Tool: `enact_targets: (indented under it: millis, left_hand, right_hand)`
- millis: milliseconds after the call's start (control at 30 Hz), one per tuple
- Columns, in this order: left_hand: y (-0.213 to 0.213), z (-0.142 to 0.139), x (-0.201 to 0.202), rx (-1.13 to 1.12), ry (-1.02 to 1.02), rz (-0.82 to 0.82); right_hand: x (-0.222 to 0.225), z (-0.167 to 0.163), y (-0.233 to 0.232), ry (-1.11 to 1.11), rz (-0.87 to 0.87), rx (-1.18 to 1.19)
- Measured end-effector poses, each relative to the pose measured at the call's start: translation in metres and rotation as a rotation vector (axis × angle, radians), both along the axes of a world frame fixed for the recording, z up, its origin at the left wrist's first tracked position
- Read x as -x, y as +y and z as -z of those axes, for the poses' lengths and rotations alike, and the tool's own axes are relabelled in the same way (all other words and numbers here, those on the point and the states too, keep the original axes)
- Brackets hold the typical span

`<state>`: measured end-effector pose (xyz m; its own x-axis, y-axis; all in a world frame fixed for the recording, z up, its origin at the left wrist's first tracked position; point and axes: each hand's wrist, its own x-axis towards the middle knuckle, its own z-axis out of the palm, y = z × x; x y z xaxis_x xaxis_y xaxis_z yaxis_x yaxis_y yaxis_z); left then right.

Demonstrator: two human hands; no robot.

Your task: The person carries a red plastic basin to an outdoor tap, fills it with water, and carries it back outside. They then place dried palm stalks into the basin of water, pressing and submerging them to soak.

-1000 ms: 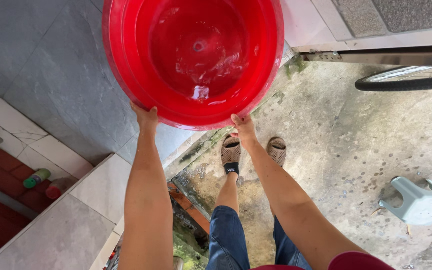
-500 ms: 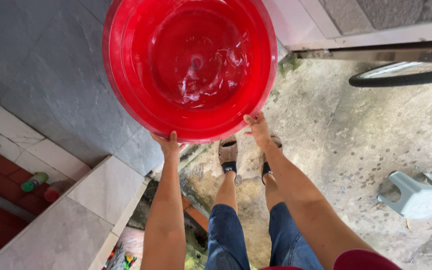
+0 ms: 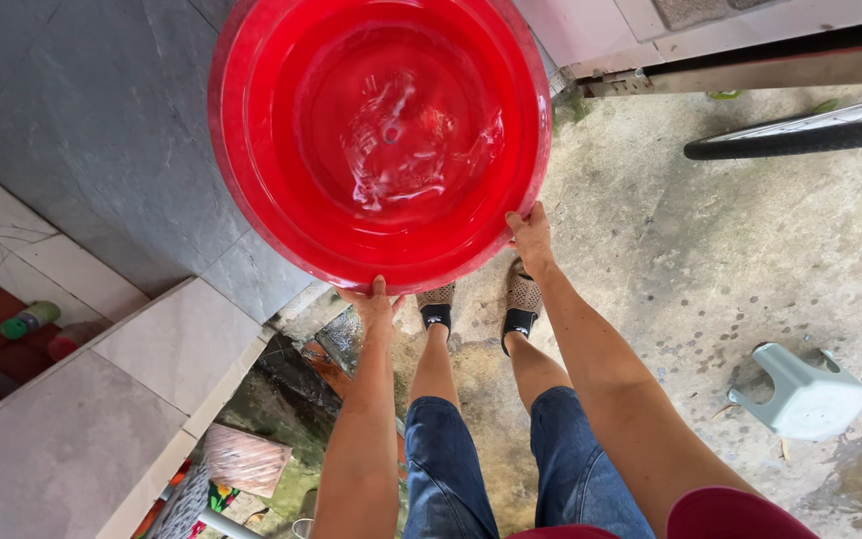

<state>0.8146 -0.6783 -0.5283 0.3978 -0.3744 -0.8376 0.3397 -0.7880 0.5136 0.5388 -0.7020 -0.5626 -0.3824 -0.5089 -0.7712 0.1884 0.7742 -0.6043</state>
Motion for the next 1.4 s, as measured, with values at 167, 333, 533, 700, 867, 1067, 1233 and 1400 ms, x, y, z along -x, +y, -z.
enact_targets:
  millis: [167, 333, 533, 700, 867, 1067, 1233, 1400]
  left_hand:
    - [0.021, 0.001, 0.002, 0.007, 0.044, -0.011]
    - [0.015, -0.004, -0.012, -0.041, 0.181, 0.071]
    - [-0.038, -0.023, -0.066, -0.247, -0.077, 0.365]
    - [-0.151, -0.029, -0.096, 0.452, -0.126, 0.578]
    - [-0.227, -0.029, -0.085, 0.524, -0.075, 0.701]
    - [-0.226, -0.019, -0.077, 0.415, -0.167, 0.665]
    - [-0.19, -0.006, -0.077, 0.471, -0.131, 0.67]
    - [-0.146, 0.0, -0.071, 0.432, -0.064, 0.588]
  right_hand:
    - [0.002, -0.01, 0.02, 0.021, -0.01, -0.016]
    - [-0.012, -0.026, 0.039, -0.006, 0.077, 0.095]
    - [-0.032, -0.032, 0.066, 0.11, 0.141, 0.084]
    - [-0.054, -0.03, 0.093, 0.052, 0.282, -0.013]
    - [-0.068, -0.017, 0.114, 0.122, 0.321, 0.171]
    - [-0.072, -0.01, 0.14, -0.184, 0.592, 0.144]
    - [-0.063, -0.004, 0.165, -0.111, 0.609, 0.172]
    - [-0.042, 0.01, 0.194, -0.143, 0.716, 0.238]
